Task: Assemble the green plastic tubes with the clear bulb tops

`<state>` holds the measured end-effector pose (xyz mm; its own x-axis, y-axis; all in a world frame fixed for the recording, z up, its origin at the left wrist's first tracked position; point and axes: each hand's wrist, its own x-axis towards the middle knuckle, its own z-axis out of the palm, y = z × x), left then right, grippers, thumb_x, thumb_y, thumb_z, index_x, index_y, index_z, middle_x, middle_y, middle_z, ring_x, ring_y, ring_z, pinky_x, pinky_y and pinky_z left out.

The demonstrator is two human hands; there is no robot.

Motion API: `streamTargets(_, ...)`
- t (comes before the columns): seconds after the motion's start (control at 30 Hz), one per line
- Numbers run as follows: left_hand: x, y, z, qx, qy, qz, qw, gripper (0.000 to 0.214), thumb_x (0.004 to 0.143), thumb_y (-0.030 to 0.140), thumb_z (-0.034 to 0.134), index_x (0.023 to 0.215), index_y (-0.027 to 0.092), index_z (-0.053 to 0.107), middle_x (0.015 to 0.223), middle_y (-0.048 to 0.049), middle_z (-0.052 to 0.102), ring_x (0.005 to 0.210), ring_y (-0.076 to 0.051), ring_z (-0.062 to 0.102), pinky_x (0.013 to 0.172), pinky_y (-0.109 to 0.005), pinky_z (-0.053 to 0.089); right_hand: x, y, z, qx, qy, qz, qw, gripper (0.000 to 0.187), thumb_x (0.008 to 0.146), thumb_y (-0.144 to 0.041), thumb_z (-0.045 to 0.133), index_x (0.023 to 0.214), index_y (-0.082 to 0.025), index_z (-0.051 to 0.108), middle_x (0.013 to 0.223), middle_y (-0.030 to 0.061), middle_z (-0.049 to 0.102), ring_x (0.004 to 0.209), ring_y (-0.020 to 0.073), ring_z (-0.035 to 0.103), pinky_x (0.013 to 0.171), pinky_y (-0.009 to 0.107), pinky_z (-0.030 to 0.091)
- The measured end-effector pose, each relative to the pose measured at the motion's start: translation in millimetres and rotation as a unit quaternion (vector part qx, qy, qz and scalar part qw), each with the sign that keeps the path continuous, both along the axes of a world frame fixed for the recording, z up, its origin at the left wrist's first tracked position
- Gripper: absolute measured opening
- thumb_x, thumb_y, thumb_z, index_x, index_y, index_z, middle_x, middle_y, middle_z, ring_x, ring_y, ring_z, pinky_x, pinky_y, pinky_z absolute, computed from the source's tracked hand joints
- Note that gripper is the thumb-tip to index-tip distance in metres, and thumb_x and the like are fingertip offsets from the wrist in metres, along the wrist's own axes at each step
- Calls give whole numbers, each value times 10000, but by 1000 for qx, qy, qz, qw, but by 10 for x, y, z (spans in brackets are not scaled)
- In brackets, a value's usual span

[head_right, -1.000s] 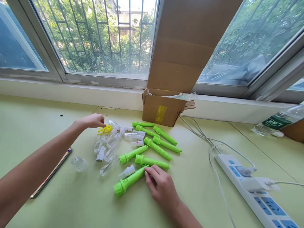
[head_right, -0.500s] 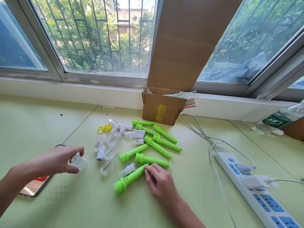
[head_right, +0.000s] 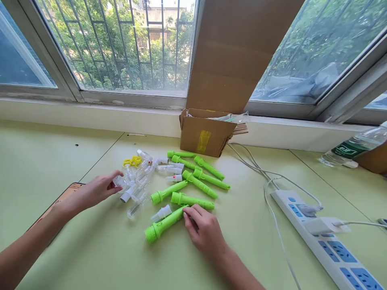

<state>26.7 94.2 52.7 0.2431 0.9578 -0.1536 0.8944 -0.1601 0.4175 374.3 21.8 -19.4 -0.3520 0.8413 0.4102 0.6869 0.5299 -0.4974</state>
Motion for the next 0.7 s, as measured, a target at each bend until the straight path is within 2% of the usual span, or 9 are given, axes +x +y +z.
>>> streamTargets(0.17, 37, -54, 35, 38, 53, 23, 998, 525, 861, 505, 402, 1314, 244, 352, 860, -44, 643, 784, -231, 621, 618, -278, 406, -5, -4, 10, 2, 0, -3, 1000, 186, 900, -179, 456, 1015, -199, 601, 803, 29, 603, 662, 135, 577, 610, 259, 452)
streamTargets(0.27, 129, -165, 96, 103, 100, 82, 986, 653, 842, 586, 394, 1358, 201, 284, 918, -84, 630, 777, -253, 626, 560, -275, 381, -6, -3, 11, 2, 2, -2, 1000, 182, 897, -177, 461, 1010, -201, 602, 806, 27, 602, 670, 134, 578, 615, 258, 452)
streamTargets(0.33, 242, -272, 130, 152, 111, 118, 975, 609, 859, 597, 354, 1318, 199, 323, 901, -77, 623, 706, -238, 620, 525, -266, 352, -6, -3, 10, 0, 3, -2, 1000, 180, 897, -174, 462, 1008, -201, 602, 807, 26, 600, 675, 132, 578, 618, 258, 452)
streamTargets(0.4, 376, -394, 129, 161, 101, 81, 979, 480, 864, 580, 377, 1170, 217, 442, 805, -33, 613, 627, -205, 599, 524, -259, 338, -4, -5, 11, -3, 4, 0, 1000, 180, 897, -172, 463, 1010, -201, 600, 807, 27, 599, 679, 131, 576, 621, 257, 451)
streamTargets(0.43, 440, -453, 110, 143, 94, 29, 985, 387, 863, 558, 409, 1034, 223, 498, 765, -16, 606, 614, -191, 593, 532, -256, 336, -1, -7, 13, -3, 4, 2, 1000, 181, 895, -171, 465, 1015, -201, 598, 808, 28, 598, 678, 130, 574, 621, 257, 450)
streamTargets(0.5, 548, -552, 39, 96, 96, -70, 988, 234, 848, 449, 503, 823, 217, 497, 729, 4, 599, 620, -178, 584, 533, -254, 322, 5, -14, 17, -3, 0, 10, 1000, 182, 887, -181, 486, 1033, -200, 593, 820, 31, 601, 666, 127, 568, 608, 254, 447)
streamTargets(0.57, 614, -607, -56, 75, 110, -132, 982, 115, 848, 273, 509, 763, 207, 469, 749, 5, 605, 657, -175, 585, 532, -257, 311, 10, -22, 21, 1, -8, 25, 1000, 202, 869, -222, 535, 1063, -197, 587, 838, 36, 604, 633, 121, 548, 576, 249, 436)
streamTargets(0.7, 647, -580, -203, 92, 137, -151, 975, 171, 880, 127, 365, 754, 193, 459, 768, -14, 592, 645, -163, 563, 520, -268, 307, 3, -31, 20, 19, -55, 45, 997, 383, 821, -315, 619, 1181, -200, 558, 820, 33, 591, 606, 124, 514, 537, 248, 406)
